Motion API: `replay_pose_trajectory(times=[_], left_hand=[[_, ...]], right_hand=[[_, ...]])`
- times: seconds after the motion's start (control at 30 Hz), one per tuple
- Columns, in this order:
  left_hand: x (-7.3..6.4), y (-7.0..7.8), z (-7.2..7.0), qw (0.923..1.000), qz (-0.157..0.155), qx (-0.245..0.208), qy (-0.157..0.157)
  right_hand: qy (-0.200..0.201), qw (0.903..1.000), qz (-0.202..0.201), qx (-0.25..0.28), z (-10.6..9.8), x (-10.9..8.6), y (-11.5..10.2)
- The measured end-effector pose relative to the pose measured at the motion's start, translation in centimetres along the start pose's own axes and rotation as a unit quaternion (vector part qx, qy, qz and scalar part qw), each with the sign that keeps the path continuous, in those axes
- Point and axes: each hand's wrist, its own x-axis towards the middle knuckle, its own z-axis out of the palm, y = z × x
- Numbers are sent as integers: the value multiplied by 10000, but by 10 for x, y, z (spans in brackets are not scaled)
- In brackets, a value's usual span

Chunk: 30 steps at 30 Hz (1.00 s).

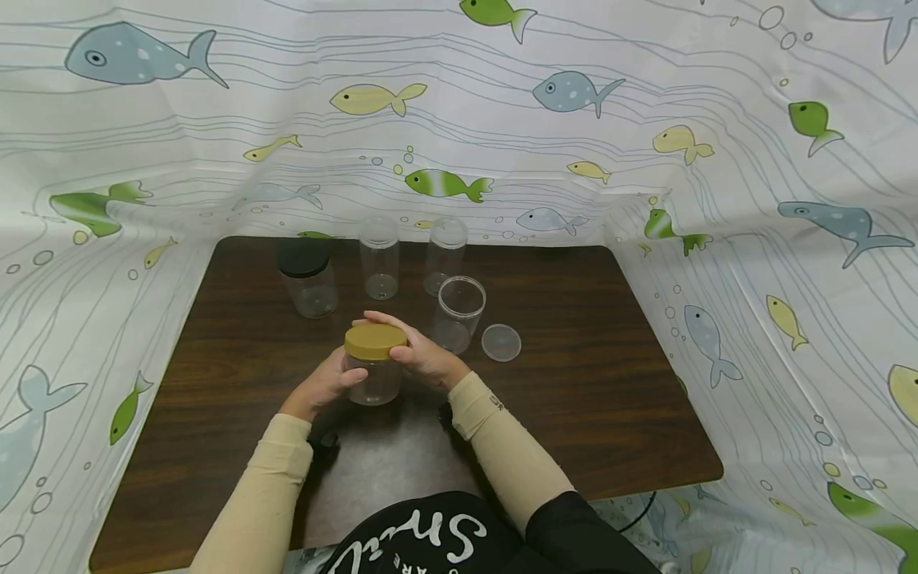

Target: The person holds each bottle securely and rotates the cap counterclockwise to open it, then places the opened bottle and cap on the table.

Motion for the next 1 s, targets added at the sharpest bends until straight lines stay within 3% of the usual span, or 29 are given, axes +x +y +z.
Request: replay_pose_trajectory(times=[0.07,0.13,0.23,0.33,0.43,0.6,0.7,0.8,0.9,1.0], left_hand=[[1,-1,-1,9988,-143,303,343],[2,-2,-1,9934,-340,709,839],[4,-6,-3,9736,-628,1446,1652],[7,-10,-1,9453,-764,2236,2249],[10,-13,2,9075,-687,3146,2697],[15,-15,11,8397,-51,4424,3149],[18,-17,16,8162,325,4713,3327],[19,-18,20,8113,550,4739,3379],[19,-18,21,8199,657,4611,3329],[18,-16,20,8367,602,4391,3216]], right_hand=[[329,9992,-193,-119,1,1,5],[909,9946,-367,-338,1,2,9],[1771,9804,-404,-764,3,4,14],[2182,9689,-274,-1137,9,5,16],[2205,9647,-34,-1438,17,6,18],[2554,9553,250,-1472,32,10,22],[2886,9491,102,-1256,39,13,24],[3267,9374,-153,-1195,43,15,27],[3594,9230,-293,-1343,45,18,30],[3698,9164,-365,-1487,44,20,31]])
